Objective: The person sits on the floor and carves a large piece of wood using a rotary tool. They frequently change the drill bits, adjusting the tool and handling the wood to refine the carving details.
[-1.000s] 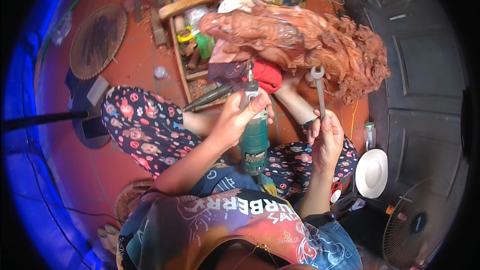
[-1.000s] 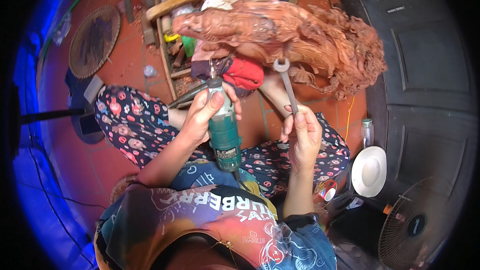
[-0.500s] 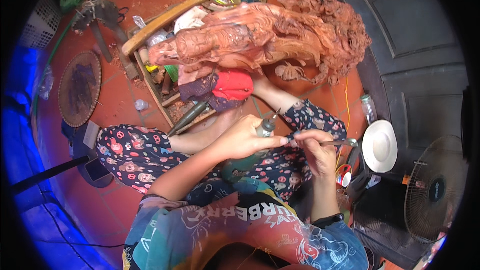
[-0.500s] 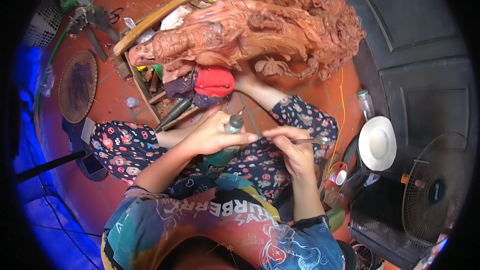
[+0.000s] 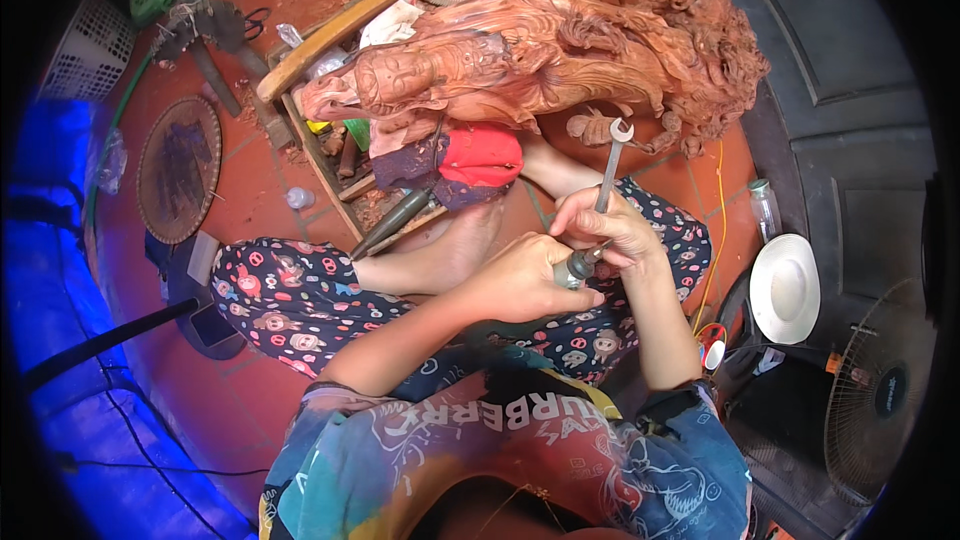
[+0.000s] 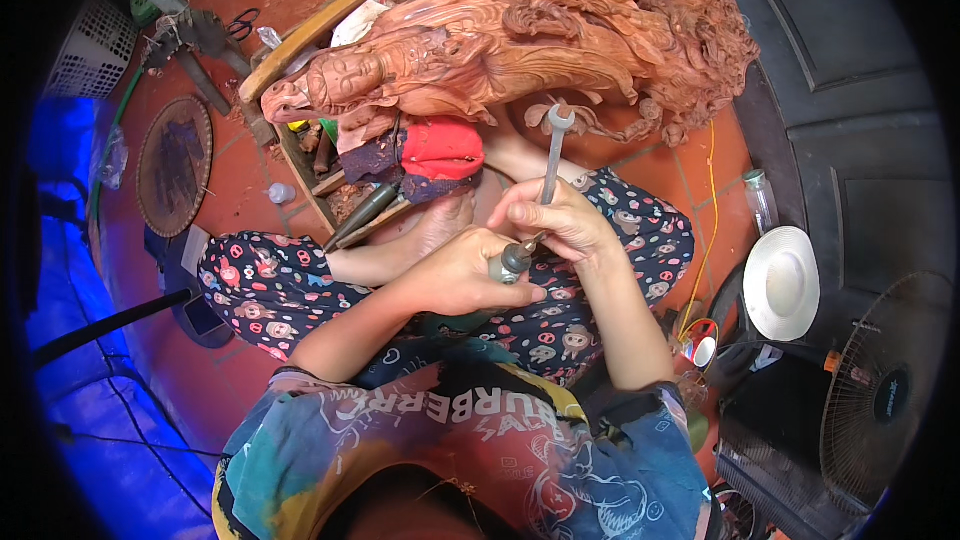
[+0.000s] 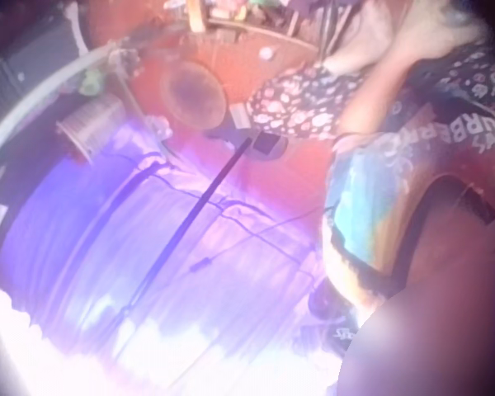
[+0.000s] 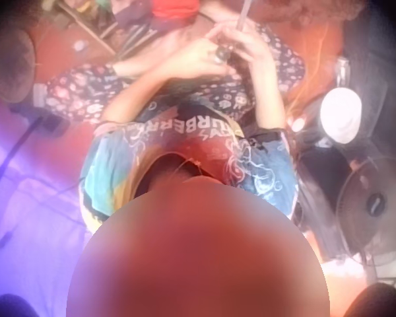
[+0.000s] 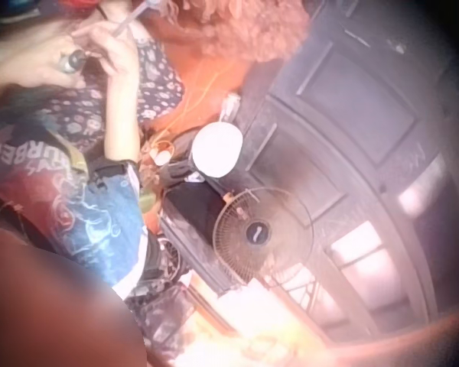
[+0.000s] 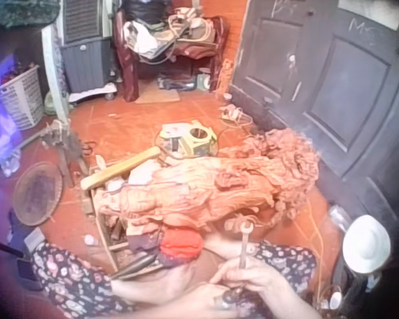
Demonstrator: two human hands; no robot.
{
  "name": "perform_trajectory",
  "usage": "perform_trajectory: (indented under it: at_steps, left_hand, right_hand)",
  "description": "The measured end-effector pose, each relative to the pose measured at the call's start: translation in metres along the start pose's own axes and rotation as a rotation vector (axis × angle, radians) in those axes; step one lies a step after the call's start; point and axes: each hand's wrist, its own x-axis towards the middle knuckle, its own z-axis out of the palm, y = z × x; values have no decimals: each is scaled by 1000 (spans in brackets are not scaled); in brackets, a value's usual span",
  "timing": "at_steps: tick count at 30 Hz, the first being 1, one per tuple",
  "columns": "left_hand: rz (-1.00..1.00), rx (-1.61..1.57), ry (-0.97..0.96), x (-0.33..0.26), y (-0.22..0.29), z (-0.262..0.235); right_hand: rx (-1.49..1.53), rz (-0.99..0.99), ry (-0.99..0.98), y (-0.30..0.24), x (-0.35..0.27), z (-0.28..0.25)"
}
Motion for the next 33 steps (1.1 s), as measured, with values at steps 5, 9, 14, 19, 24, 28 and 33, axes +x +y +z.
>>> perform_trajectory:
  at_steps: [5,9,14,19,24,28,33]
  left_hand:
    - [100,85,17,7,-8,2]
    - [55,117,0,10,-12,6]
    - [-76,112,-29,9,-20,6]
    - [-76,101,-54,0,-10,-2]
    - [-6,15,-183,-5,-22,-26]
    - [-117,246,-356,6,-3,-50]
    - [-20,68,-177,3,-4,-30]
  right_hand:
    - [-170,93,-131,-11,13,-9]
    - [-379,207,-326,-33,26,-17]
    - [-267,79,-274,-21,32,-23]
    - [176,-499,241,-31,-25,-58]
    - [-114,-642,1372,-19,-175,-129]
    - [-294,-481,1305,10,-189,-85]
    - [-344,-655,802,42,-133,-35]
